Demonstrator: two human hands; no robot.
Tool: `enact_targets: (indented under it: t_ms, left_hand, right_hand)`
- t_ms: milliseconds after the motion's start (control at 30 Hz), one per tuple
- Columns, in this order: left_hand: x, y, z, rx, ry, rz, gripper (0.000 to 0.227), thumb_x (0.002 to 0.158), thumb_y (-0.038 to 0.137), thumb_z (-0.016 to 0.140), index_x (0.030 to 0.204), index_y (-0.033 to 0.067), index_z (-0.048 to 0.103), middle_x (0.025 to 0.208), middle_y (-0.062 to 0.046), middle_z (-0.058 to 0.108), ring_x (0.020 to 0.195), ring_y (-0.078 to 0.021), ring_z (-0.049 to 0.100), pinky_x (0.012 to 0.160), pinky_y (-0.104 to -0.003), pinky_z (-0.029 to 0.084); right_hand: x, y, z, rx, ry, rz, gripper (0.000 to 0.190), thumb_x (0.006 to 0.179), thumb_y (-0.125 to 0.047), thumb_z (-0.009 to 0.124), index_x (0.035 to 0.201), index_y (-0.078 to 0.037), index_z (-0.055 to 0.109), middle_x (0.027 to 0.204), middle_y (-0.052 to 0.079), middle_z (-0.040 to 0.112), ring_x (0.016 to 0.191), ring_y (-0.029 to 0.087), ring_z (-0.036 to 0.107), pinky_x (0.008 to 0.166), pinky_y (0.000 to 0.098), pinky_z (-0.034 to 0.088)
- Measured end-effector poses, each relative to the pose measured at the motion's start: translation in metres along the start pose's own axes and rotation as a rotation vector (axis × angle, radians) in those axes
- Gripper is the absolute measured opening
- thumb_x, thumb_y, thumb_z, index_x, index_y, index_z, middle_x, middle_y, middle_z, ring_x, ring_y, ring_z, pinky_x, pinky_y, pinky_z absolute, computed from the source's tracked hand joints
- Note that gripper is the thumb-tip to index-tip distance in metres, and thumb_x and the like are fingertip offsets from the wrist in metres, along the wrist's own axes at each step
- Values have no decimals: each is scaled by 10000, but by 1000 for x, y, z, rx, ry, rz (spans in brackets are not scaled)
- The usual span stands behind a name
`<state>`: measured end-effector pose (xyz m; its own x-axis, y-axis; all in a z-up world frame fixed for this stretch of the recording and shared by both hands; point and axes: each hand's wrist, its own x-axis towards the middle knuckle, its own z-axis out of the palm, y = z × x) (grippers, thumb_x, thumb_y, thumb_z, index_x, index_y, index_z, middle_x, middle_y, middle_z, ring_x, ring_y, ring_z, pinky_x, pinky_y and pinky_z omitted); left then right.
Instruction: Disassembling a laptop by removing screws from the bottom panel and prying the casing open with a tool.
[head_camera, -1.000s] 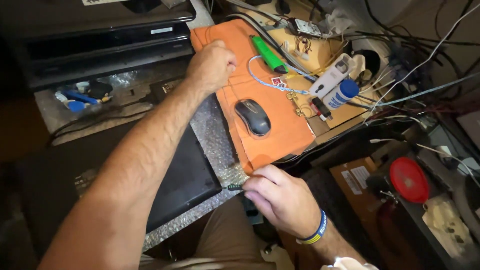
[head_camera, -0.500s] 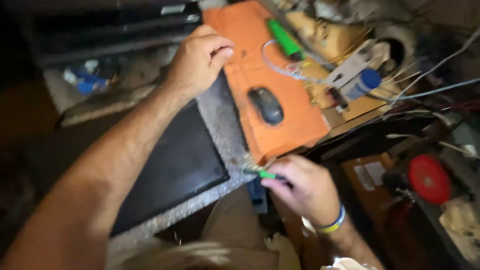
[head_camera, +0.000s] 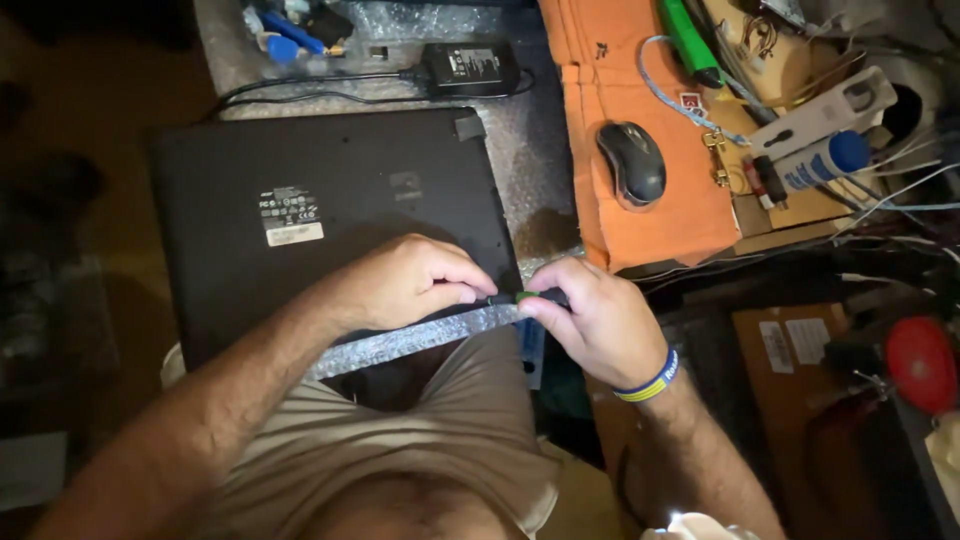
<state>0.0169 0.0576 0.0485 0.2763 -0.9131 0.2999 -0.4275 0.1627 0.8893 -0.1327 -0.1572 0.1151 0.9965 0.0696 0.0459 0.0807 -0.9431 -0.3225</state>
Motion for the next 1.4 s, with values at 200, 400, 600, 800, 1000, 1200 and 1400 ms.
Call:
enact_targets:
  t_ms: [200, 400, 600, 800, 1000, 1200, 1400]
  left_hand:
    - [-8, 2, 1, -11, 15, -10, 175, 960, 133, 640, 1072, 103, 771, 972, -155, 767, 956, -376, 745, 834, -475, 579]
    - [-9, -3, 2, -3, 32, -23, 180, 959, 138, 642, 1071, 113, 780, 968, -146, 769, 957, -372, 746, 844, -467, 582]
    - [-11, -7, 5, -24, 42, -48, 191, 956, 137, 645, 1089, 121, 782, 983, -139, 772, 973, -371, 743, 854, -471, 582]
    - [-14, -6, 9, -18, 90, -75, 135, 945, 164, 690, 1037, 100, 766, 938, -130, 761, 948, -355, 744, 838, -459, 587]
    - [-11, 5, 10, 51, 90, -13, 104, 940, 181, 694, 997, 116, 752, 921, -114, 730, 933, -364, 725, 841, -470, 575]
    - [-9, 2, 25, 125, 157, 73, 143, 951, 193, 664, 835, 111, 645, 839, -112, 649, 848, -375, 680, 762, -476, 556]
    - [-2, -6, 45, 370, 251, 94, 184, 958, 286, 669, 918, 110, 707, 894, -95, 693, 918, -360, 706, 784, -482, 577]
  right_hand:
    - [4, -7, 7, -22, -57, 47, 267, 955, -427, 682, 1105, -211, 636, 945, 101, 736, 862, 380, 741, 717, 534, 602]
    - [8, -11, 12, -92, -76, 102, 266, 951, -471, 664, 1102, -254, 630, 961, 74, 732, 871, 367, 748, 742, 514, 616]
    - [11, -18, 11, -123, -116, 109, 275, 963, -492, 637, 1096, -251, 626, 949, 72, 731, 861, 368, 754, 748, 517, 617]
    - [23, -40, -8, -256, -245, -41, 271, 980, -502, 565, 1092, -258, 603, 974, 57, 688, 917, 342, 742, 762, 508, 625]
    - [39, -63, -17, -467, -258, -29, 403, 988, -562, 579, 1075, -172, 628, 862, 54, 704, 818, 277, 764, 695, 452, 627]
    - [47, -54, -6, -518, -262, -108, 287, 913, -521, 631, 957, -237, 619, 780, -18, 726, 802, 230, 764, 684, 430, 607]
    - [43, -47, -11, -442, -267, -164, 237, 942, -521, 590, 1019, -305, 647, 870, -62, 730, 922, 196, 760, 784, 404, 609]
